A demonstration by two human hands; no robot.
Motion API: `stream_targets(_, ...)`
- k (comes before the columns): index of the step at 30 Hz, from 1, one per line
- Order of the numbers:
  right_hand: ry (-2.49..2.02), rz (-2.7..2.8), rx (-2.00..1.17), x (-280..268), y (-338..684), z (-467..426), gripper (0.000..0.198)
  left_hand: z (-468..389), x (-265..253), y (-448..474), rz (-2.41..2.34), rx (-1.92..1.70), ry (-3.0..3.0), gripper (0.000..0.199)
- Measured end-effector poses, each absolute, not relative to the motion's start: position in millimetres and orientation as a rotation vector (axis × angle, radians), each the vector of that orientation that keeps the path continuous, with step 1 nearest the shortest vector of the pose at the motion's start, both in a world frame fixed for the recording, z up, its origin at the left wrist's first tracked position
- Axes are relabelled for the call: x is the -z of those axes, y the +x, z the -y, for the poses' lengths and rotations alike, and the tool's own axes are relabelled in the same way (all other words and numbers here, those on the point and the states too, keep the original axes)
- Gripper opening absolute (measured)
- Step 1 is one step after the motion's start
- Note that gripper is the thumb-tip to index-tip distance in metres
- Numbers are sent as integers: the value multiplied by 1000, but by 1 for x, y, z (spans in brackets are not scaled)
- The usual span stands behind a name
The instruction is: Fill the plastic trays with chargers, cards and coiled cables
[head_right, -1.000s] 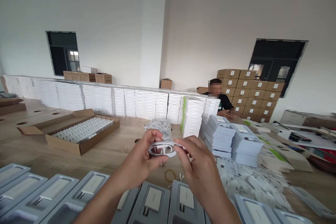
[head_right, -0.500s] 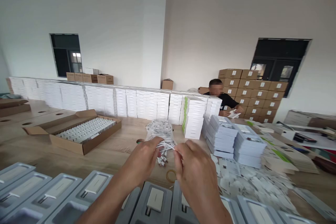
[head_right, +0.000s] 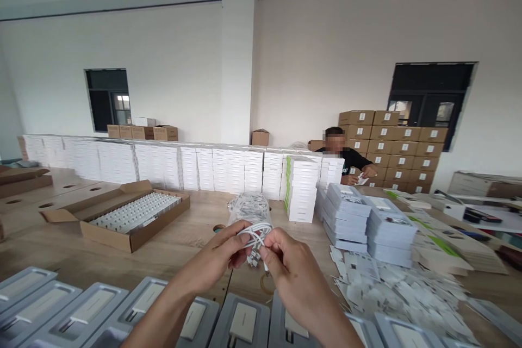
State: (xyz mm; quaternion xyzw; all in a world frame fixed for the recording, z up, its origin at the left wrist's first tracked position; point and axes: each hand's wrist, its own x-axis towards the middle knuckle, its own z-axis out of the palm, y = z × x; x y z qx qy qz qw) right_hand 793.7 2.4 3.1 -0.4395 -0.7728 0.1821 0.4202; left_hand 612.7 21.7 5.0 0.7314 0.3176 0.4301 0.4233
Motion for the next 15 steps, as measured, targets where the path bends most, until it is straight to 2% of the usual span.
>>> stream_targets(3, -1099, 1834, -429, -1, 796, -4, 26, -18, -6, 616, -851, -1115, 1881, 38)
stream_targets(10, -1104, 1621, -294, 6, 788, -6, 24, -21, 2, 624, -971, -1174, 2099, 38)
stream_targets(15, -981, 1508, -567, 11, 784, -15, 29, -28, 9, 626, -921, -1220, 1992, 40)
